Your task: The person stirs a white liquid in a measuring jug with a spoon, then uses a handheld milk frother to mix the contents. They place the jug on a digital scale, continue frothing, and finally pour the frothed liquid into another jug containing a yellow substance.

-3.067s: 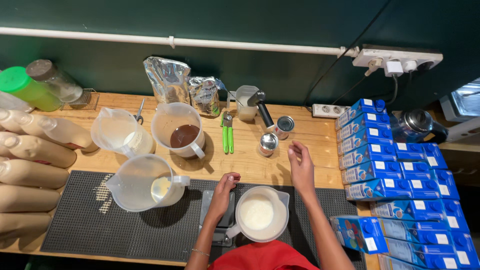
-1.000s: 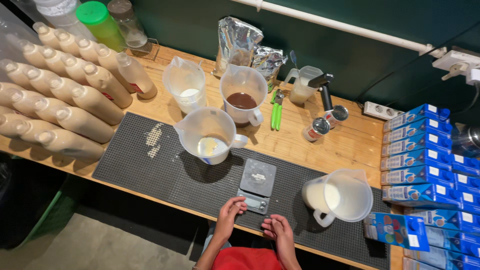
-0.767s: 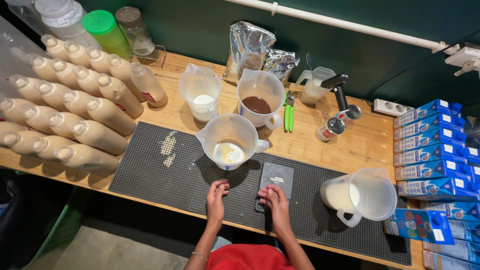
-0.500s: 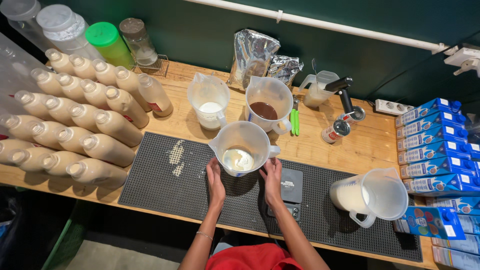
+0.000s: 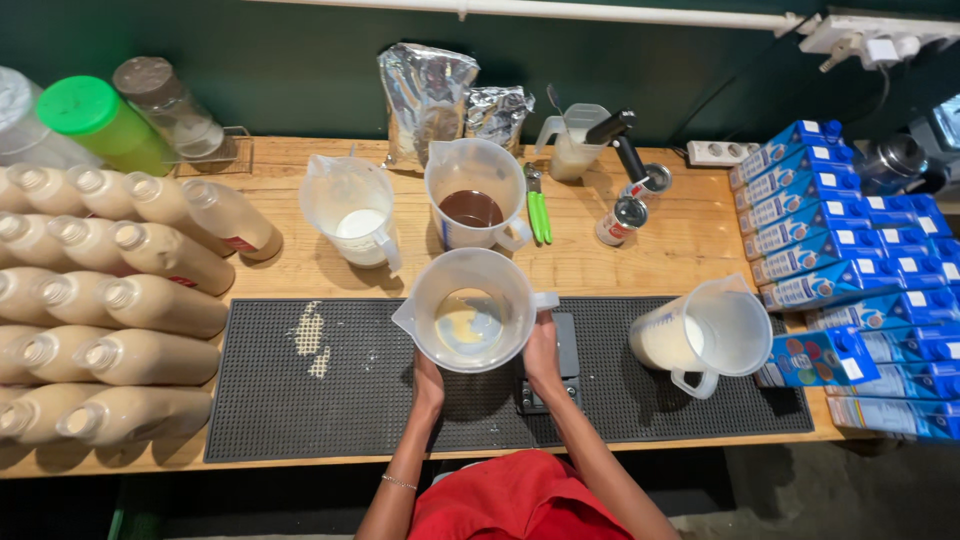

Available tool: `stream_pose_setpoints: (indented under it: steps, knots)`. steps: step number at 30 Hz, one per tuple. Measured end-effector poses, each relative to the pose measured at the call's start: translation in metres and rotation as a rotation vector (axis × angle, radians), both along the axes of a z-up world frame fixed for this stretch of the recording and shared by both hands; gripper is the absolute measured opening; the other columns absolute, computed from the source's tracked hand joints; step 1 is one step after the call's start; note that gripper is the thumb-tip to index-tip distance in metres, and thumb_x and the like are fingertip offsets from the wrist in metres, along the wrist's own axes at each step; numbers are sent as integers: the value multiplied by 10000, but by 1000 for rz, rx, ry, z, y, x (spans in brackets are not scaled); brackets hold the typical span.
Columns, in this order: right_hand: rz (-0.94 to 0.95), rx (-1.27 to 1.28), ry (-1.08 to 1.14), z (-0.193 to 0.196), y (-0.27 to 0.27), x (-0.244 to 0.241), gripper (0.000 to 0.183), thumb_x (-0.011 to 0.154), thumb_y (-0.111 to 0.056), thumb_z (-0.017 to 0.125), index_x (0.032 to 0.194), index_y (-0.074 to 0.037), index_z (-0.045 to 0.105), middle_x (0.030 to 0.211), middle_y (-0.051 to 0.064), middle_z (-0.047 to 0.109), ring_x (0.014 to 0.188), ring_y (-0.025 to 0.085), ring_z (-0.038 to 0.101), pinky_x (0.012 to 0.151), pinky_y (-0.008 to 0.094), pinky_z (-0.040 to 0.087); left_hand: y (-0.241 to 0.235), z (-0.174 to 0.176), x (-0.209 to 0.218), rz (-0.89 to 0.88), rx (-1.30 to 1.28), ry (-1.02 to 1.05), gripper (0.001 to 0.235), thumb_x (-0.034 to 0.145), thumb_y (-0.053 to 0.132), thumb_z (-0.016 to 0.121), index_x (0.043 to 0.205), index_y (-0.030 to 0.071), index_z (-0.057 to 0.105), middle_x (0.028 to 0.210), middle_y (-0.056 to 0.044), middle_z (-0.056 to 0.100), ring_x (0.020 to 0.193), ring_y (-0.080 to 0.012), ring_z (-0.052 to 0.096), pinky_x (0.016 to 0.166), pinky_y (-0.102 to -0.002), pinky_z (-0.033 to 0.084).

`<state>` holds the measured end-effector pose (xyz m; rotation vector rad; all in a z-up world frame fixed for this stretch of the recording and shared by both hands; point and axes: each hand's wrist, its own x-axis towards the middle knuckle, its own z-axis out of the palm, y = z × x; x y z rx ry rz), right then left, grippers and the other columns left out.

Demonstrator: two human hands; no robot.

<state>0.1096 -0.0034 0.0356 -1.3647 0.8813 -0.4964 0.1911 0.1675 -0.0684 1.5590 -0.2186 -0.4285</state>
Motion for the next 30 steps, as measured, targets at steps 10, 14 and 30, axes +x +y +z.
stream_pose_setpoints:
  steps: [10,14,30]
  knots:
    - [-107,-102,-39,-3,-49,-100,483,1138,-290,375,1554,-82,505,1514,160,543,1427,256,470,1212,498,361,-68,64,-58,-264,-96,-1,584,1151,336,180,1625,35,340,1688,-200,312,1578,-356,224,1304,-511,146]
    - [-113,-127,-28,-19,-59,-116,516,1137,-329,391,1584,-80,459,1558,156,500,1467,279,430,1242,501,334,-76,46,-69,-334,-91,4,617,1148,324,117,1637,-14,281,1690,-263,262,1584,-405,185,1305,-541,114]
    - [-35,-112,-16,-55,-73,-132,633,1111,-445,424,1587,-28,447,1586,208,472,1496,329,393,1256,515,327,-81,46,-89,-287,-46,129,706,1156,475,147,1666,-7,221,1711,-263,215,1593,-404,168,1315,-527,92]
